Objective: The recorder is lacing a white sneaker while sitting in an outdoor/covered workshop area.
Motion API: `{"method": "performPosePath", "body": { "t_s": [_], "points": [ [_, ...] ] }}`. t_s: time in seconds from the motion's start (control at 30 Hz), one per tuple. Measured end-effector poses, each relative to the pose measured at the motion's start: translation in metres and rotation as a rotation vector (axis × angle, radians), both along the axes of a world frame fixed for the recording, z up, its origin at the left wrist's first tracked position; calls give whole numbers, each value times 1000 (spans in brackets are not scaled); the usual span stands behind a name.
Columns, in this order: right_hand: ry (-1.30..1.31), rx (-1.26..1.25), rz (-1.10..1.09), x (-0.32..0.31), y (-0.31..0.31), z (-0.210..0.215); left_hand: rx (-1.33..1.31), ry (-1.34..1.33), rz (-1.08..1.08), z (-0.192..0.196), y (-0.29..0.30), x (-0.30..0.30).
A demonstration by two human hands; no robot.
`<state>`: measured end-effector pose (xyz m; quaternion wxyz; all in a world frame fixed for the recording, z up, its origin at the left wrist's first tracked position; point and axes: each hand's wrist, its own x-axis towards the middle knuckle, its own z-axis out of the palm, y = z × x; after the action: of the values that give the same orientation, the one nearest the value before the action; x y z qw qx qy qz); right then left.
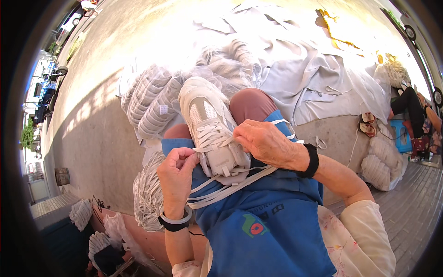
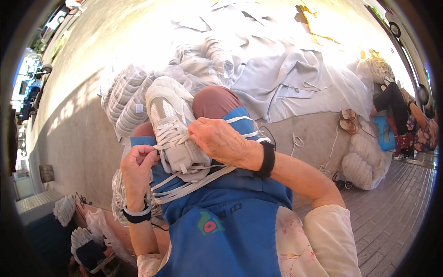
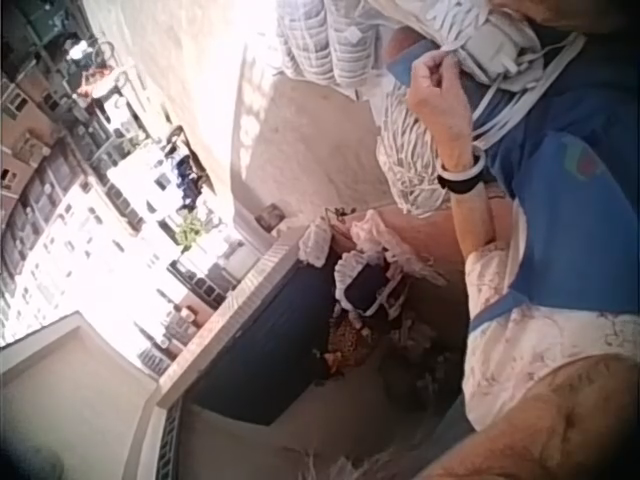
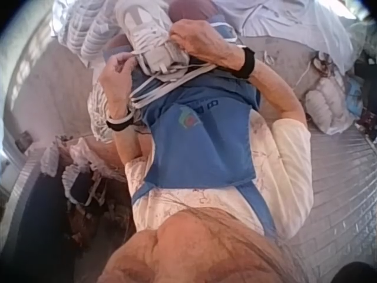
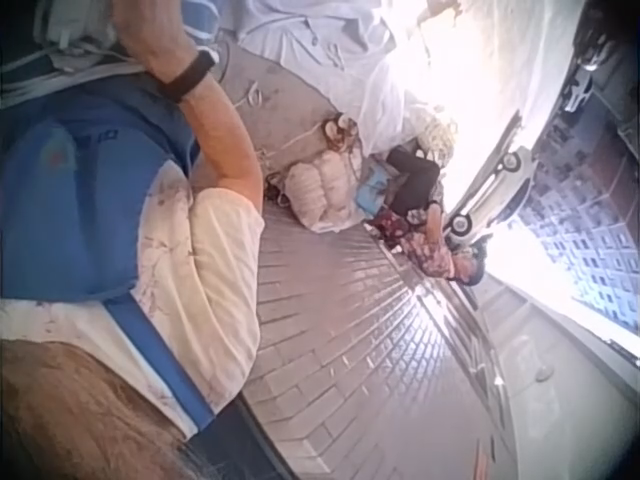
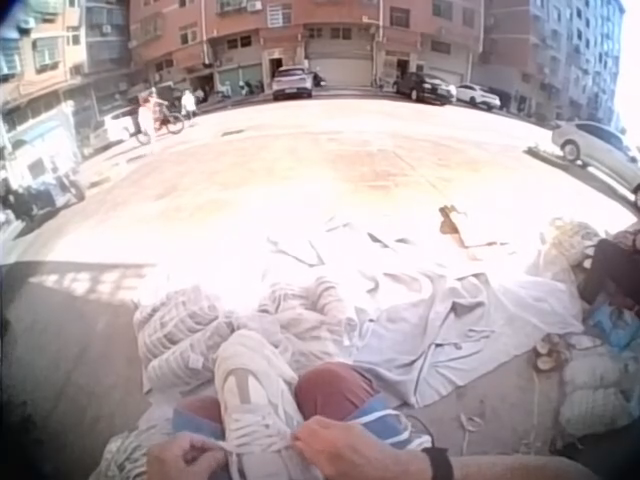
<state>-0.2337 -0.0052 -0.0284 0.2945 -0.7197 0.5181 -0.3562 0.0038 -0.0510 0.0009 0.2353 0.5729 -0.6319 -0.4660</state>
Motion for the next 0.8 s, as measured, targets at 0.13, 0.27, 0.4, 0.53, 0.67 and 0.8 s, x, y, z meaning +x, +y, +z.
{"method": "performPosePath", "body": {
  "t_s": [0.13,0.27,0.4,0.53,0.67,0.8],
  "points": [
    [131,27,37,0,0,3,-63,28,-25,5,4,-6],
    [258,84,73,6,1,19,-305,-157,-195,14,4,-8],
    [177,-6,55,9,-7,7,-361,-218,-245,14,-1,-11],
    [5,77,-140,3,2,5,-235,-102,-151,11,3,-8],
    [99,12,-159,11,9,0,-187,-25,-81,2,0,-1],
    [174,-57,-102,15,5,-5,-141,20,-55,1,-3,-3]
  ]
}}
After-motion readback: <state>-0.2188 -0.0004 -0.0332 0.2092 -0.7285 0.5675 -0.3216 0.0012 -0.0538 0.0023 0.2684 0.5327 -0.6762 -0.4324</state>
